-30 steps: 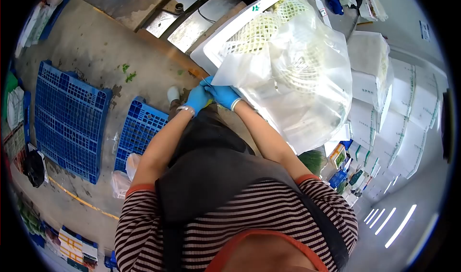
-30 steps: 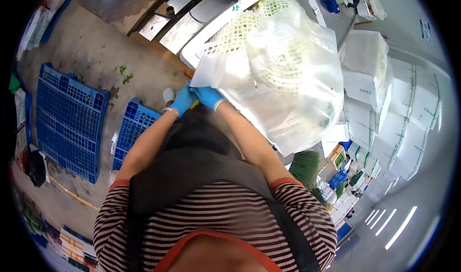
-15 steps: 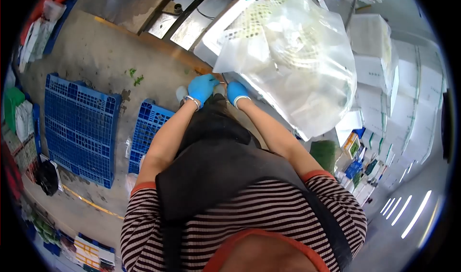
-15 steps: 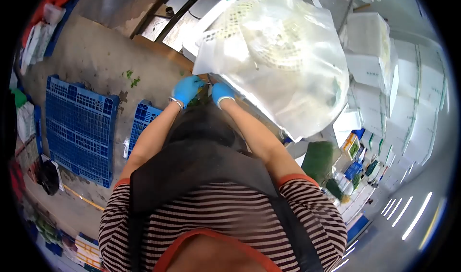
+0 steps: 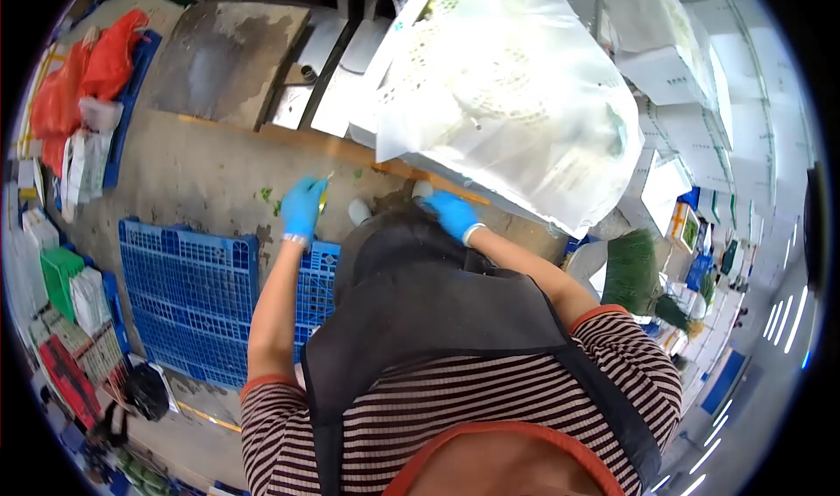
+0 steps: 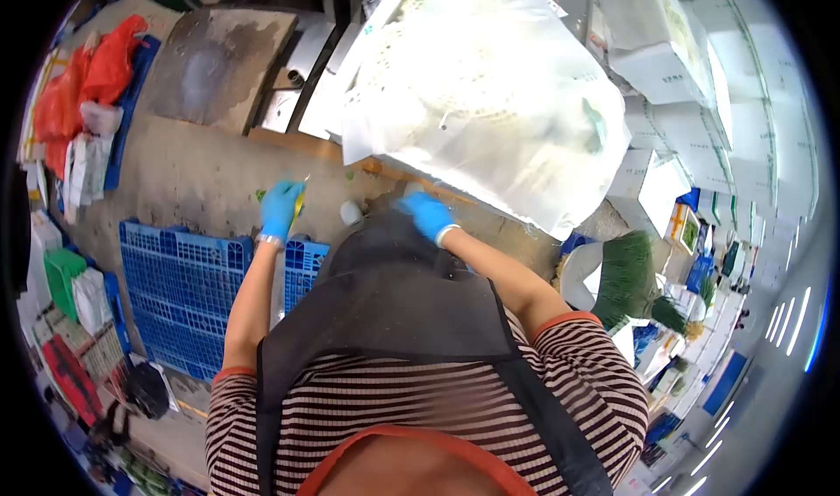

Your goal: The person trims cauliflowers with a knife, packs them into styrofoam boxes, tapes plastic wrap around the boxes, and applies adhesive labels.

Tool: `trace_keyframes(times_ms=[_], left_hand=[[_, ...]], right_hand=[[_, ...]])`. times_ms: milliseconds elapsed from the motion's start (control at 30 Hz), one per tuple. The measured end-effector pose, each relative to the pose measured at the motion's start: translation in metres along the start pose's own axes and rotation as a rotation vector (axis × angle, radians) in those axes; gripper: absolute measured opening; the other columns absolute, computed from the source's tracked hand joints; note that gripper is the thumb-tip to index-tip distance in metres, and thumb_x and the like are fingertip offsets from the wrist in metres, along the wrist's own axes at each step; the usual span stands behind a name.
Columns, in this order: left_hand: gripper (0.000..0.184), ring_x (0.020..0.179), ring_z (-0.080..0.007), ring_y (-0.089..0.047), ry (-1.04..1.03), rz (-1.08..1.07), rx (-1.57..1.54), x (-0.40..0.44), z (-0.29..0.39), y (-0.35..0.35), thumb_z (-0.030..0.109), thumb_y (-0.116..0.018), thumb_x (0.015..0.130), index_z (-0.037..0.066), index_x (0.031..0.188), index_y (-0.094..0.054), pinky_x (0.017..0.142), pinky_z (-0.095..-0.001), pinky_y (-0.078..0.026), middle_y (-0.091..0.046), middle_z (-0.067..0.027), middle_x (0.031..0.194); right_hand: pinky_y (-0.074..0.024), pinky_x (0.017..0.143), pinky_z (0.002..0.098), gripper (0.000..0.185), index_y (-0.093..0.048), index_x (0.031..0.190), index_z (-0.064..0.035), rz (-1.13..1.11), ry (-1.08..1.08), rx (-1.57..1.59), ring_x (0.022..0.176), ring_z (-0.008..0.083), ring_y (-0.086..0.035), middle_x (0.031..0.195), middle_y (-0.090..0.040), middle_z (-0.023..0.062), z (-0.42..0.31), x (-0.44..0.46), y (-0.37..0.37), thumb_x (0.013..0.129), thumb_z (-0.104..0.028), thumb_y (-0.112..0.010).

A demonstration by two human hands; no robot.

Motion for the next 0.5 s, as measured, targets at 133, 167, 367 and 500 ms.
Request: trace_keyframes(times_ms=[133,167,367,500], left_hand=[[0.024,0.073,-0.0154,-0.064,-0.014,-0.1,-0.31,-0.058,0.074,0.048,0.023,-0.065,0.088,0.002,0.095,-0.073,0.067,-0.0306,-0.049,-0.069,-0.0103,0.08],[0.021,0.076,-0.0145,-0.065,0.097,-0.133,-0.402,-0.074,0.113,0.062,0.019,-0.062,0.089,0.003,0.093,-0.074,0.07,-0.0288,-0.05,-0.069,-0.0101,0.083],[0.021,0.075,-0.0133,-0.065,-0.005,-0.188,-0.544,-0.117,0.311,0.089,0.012,-0.059,0.093,-0.005,0.098,-0.07,0.068,-0.0256,-0.051,-0.068,-0.0075,0.083],[0.02,0.066,-0.0153,-0.064,-0.471,-0.288,-0.356,-0.094,0.397,0.026,0.01,-0.056,0.095,-0.005,0.098,-0.068,0.058,-0.0263,-0.052,-0.068,-0.0111,0.082]], right_hand=[[-0.0492,0.092,0.0407,0.031,-0.063,0.122,-0.0061,0.352,0.183,0.242,0.106,0.0333,-0.062,0.12,-0.062,0.0198,-0.034,0.074,0.003,0.094,-0.013,-0.051],[-0.0516,0.088,0.039,0.031,-0.062,0.122,-0.0059,0.407,0.289,-0.041,0.1,0.0298,-0.066,0.119,-0.063,0.0188,-0.04,0.079,0.002,0.094,-0.015,-0.051],[-0.0536,0.066,0.028,0.047,-0.058,0.131,-0.008,0.08,0.097,1.253,0.066,0.0157,-0.061,0.102,-0.067,0.0077,-0.13,-0.044,0.222,0.089,-0.027,-0.066],[-0.0477,0.066,0.027,0.042,-0.065,0.121,-0.0082,0.695,0.29,0.914,0.069,0.0131,-0.054,0.075,-0.057,0.0039,-0.105,-0.09,0.283,0.083,-0.02,-0.075]])
Point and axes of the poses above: each hand's wrist, its own x-axis towards the middle knuckle, its own y-axis out of the back of the hand, z = x × y, the point moved 1 cm from there along x, towards the middle knuckle
